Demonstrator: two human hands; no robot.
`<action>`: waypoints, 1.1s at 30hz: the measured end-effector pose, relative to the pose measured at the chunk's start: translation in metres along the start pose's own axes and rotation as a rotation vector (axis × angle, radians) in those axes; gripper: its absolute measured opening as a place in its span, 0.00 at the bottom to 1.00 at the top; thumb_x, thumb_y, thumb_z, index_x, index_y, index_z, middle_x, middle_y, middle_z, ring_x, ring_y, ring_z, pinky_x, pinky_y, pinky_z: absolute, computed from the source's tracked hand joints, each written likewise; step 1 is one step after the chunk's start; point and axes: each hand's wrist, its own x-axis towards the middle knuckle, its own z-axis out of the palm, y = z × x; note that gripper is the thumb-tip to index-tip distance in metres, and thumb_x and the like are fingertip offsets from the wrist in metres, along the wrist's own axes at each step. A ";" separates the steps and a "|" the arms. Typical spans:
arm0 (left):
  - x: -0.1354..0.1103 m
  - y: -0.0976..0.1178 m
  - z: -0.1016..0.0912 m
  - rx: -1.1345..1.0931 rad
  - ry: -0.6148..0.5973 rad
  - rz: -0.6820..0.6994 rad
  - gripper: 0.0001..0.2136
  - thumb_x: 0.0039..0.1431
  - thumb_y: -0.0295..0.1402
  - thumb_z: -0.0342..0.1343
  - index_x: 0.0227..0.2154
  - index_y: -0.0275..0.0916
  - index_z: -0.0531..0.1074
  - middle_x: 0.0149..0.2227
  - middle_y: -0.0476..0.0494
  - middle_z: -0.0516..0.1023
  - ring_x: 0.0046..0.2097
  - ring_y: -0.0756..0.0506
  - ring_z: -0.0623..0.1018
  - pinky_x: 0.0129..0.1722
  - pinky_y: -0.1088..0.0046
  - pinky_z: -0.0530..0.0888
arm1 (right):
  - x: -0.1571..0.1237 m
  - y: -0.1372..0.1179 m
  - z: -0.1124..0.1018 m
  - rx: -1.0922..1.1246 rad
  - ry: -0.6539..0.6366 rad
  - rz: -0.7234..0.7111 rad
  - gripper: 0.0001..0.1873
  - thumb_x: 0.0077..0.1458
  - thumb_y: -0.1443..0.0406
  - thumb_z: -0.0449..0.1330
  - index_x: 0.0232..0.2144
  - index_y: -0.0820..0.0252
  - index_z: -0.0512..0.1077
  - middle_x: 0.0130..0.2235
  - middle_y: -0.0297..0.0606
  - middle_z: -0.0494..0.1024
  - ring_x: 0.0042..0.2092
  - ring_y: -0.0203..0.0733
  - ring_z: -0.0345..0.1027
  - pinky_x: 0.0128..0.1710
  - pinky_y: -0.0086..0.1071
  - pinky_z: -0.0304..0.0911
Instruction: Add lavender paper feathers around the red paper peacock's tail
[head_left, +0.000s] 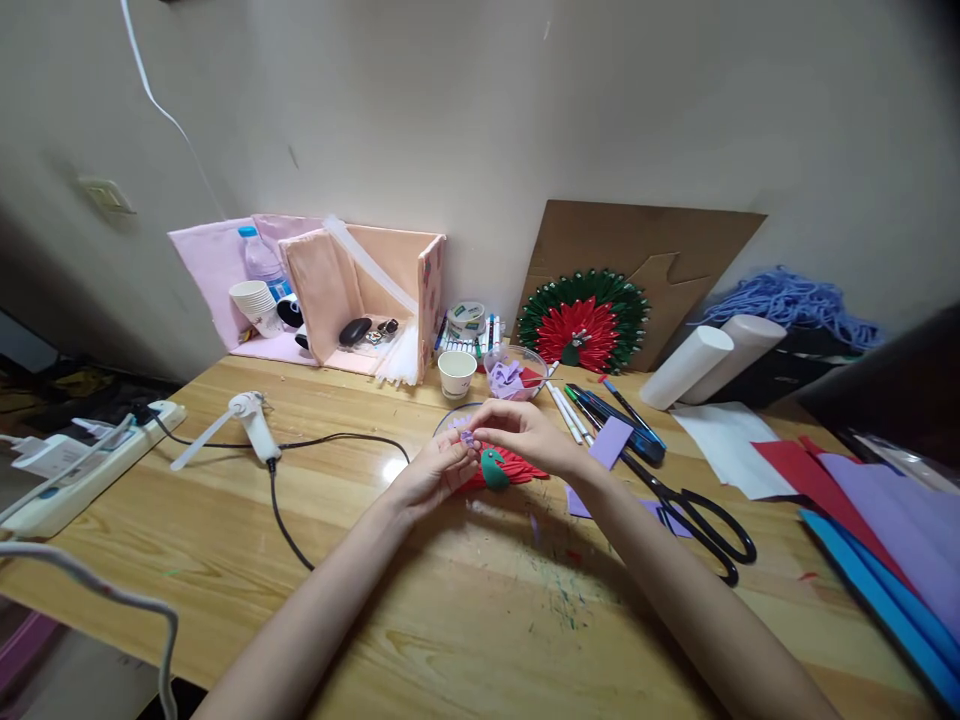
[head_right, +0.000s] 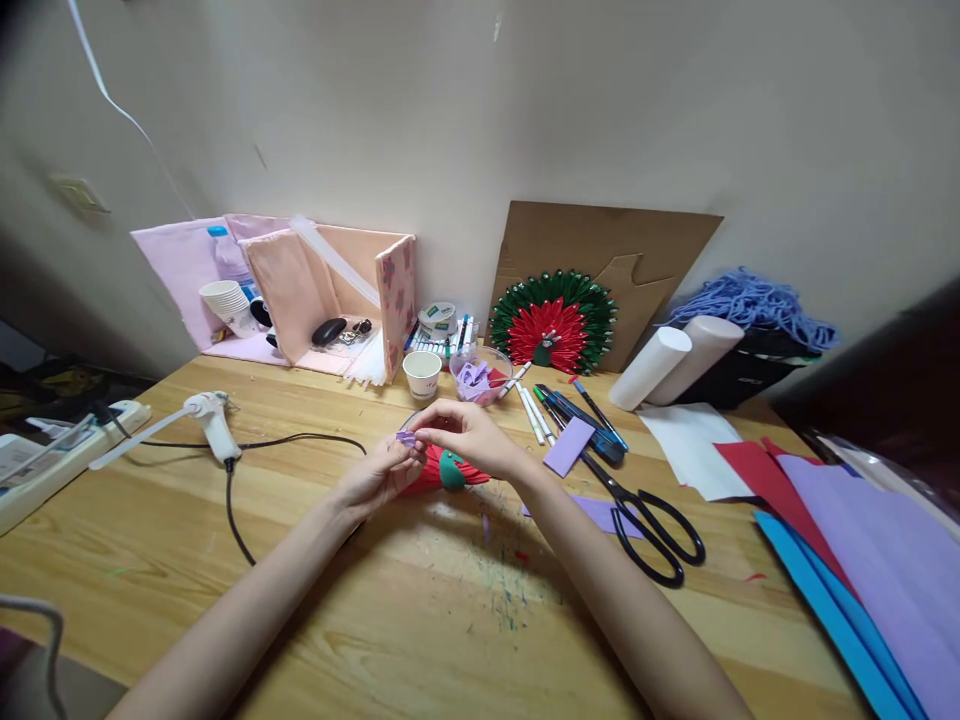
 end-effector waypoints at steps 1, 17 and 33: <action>-0.001 0.000 -0.001 0.006 0.006 -0.006 0.13 0.44 0.28 0.64 0.34 0.34 0.71 0.31 0.48 0.74 0.32 0.56 0.73 0.36 0.84 0.70 | 0.000 0.002 0.001 0.025 -0.011 0.009 0.09 0.50 0.62 0.60 0.32 0.62 0.72 0.33 0.36 0.75 0.36 0.36 0.69 0.39 0.32 0.65; -0.002 -0.004 -0.019 -0.054 0.022 -0.103 0.10 0.46 0.24 0.62 0.33 0.33 0.71 0.29 0.48 0.72 0.31 0.56 0.72 0.34 0.83 0.70 | 0.002 0.013 0.006 0.166 -0.068 0.026 0.07 0.49 0.63 0.61 0.30 0.62 0.71 0.31 0.34 0.73 0.34 0.34 0.68 0.37 0.30 0.64; -0.015 0.009 -0.029 1.663 0.259 0.347 0.56 0.23 0.42 0.68 0.59 0.39 0.46 0.56 0.33 0.57 0.57 0.32 0.58 0.53 0.54 0.57 | -0.044 0.027 -0.054 -0.140 0.333 0.279 0.16 0.46 0.54 0.61 0.28 0.62 0.68 0.32 0.34 0.68 0.35 0.36 0.63 0.39 0.32 0.59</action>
